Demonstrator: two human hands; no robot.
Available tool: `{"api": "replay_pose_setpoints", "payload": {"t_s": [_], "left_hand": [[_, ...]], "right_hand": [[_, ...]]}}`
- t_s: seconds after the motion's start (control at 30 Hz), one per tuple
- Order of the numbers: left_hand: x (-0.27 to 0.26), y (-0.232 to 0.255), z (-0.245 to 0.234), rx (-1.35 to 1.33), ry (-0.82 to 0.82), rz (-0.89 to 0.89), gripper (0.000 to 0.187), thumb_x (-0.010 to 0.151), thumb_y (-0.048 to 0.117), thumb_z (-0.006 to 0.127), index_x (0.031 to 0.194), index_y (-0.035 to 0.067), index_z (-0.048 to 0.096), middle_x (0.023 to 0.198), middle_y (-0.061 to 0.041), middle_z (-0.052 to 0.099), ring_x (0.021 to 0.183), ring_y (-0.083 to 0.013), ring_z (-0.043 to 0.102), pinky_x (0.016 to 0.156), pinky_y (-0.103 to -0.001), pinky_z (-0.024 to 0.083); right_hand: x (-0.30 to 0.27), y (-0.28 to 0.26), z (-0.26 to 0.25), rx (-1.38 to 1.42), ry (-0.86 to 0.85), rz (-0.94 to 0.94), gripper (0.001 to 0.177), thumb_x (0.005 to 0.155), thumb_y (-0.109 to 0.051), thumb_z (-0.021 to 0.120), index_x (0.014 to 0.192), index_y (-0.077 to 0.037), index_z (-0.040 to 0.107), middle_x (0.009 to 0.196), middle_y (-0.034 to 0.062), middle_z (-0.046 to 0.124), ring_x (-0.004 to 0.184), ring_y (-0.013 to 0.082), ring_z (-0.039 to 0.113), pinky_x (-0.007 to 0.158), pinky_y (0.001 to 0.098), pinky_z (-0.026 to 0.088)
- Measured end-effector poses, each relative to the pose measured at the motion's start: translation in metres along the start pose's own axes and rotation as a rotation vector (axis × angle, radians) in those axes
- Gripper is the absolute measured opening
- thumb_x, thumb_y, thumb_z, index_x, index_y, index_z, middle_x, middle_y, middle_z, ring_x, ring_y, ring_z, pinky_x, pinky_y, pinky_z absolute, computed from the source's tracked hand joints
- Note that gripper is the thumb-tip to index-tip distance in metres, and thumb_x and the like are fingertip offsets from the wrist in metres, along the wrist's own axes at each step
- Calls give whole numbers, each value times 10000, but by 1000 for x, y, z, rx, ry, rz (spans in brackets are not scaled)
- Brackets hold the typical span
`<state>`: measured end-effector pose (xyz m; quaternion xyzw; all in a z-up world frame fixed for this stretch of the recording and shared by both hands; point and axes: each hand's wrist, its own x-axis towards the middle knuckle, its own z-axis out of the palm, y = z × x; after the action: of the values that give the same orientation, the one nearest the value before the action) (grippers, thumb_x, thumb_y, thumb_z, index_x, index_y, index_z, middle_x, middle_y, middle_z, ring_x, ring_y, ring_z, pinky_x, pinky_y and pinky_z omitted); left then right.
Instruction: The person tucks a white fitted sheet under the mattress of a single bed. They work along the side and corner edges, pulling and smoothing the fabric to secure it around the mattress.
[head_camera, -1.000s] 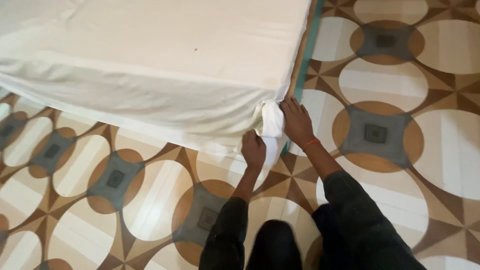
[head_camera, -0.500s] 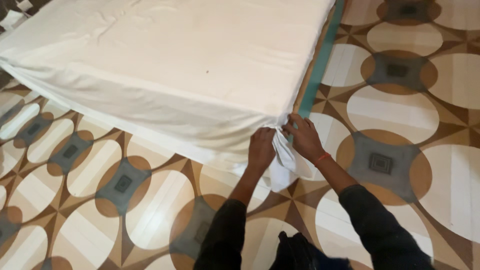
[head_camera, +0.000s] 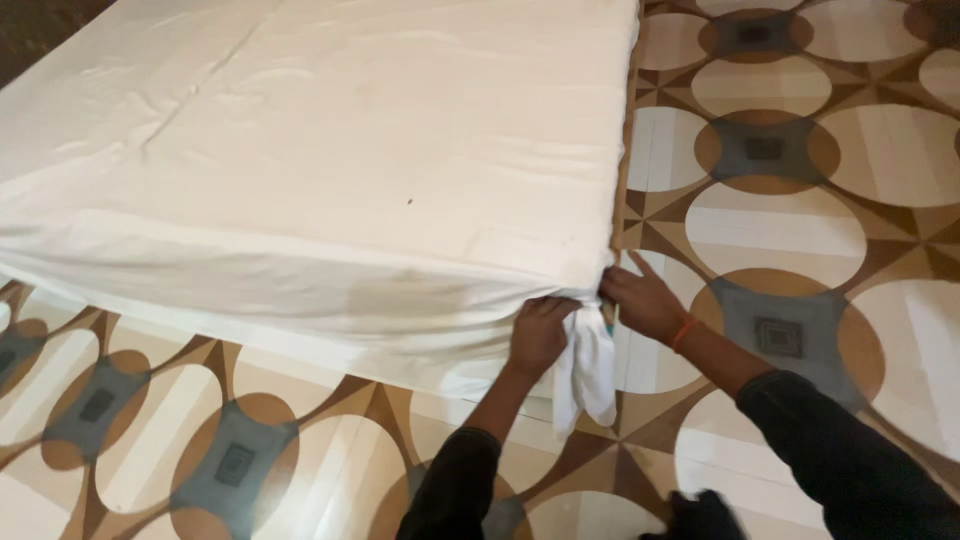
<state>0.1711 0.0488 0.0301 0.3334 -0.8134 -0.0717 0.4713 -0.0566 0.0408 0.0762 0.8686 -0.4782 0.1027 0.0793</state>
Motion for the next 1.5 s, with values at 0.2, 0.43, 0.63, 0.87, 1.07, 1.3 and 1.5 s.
{"api": "replay_pose_setpoints", "payload": {"t_s": [0.2, 0.43, 0.63, 0.87, 1.07, 1.3, 1.5], "left_hand": [[-5, -4, 39, 273, -11, 169, 317, 766, 70, 626, 1067, 20, 713, 1047, -142, 649, 1034, -319, 606, 947, -485, 459], [1, -9, 57, 279, -43, 177, 138, 881, 107, 600, 991, 64, 671, 997, -123, 622, 1005, -313, 592, 942, -487, 454], [-2, -27, 50, -44, -85, 172, 505, 710, -29, 579, 1200, 42, 677, 1160, -146, 684, 1143, -344, 616, 1037, -497, 442], [3, -63, 63, -599, -285, 96, 598, 743, -93, 489, 1281, 77, 686, 1296, -186, 686, 1250, -367, 620, 1114, -427, 463], [26, -62, 42, -789, -419, -109, 638, 704, -102, 434, 1212, 122, 748, 1259, -164, 734, 1223, -350, 666, 1090, -406, 488], [-85, -76, -11, -351, -234, 72, 692, 731, -94, 551, 1401, 74, 583, 1403, -193, 573, 1323, -389, 524, 1126, -494, 420], [-86, -105, -37, 8, -449, -29, 742, 732, -64, 590, 1451, 102, 509, 1394, -167, 523, 1318, -379, 473, 1081, -503, 404]], "right_hand": [[-16, -12, 17, 6, 81, 167, 441, 841, -14, 584, 1273, -101, 618, 1340, 117, 641, 1305, 281, 553, 1208, 543, 246], [-78, -124, 58, 407, 575, 757, 497, 947, -68, 535, 1444, -89, 548, 1373, 152, 629, 1111, 341, 687, 893, 426, 566], [-62, -179, 83, 242, 298, 1148, 412, 951, -373, 703, 1209, -57, 645, 1163, 166, 689, 945, 325, 712, 808, 420, 562], [-53, -174, 65, 489, 926, 1109, 296, 1060, -248, 608, 1243, -16, 596, 952, 121, 736, 848, 327, 724, 763, 410, 567], [-45, -195, 49, 203, 503, 1030, 755, 857, -133, 705, 1521, 13, 377, 1242, 226, 625, 1073, 425, 614, 885, 512, 506], [-25, -194, 49, -37, 528, 632, 504, 886, -8, 604, 1387, -7, 547, 1397, 220, 577, 1316, 410, 533, 1109, 473, 444], [-14, -178, 64, -163, 441, 503, 529, 861, 50, 529, 1390, 49, 542, 1403, 215, 551, 1380, 383, 494, 1205, 481, 350]]}}
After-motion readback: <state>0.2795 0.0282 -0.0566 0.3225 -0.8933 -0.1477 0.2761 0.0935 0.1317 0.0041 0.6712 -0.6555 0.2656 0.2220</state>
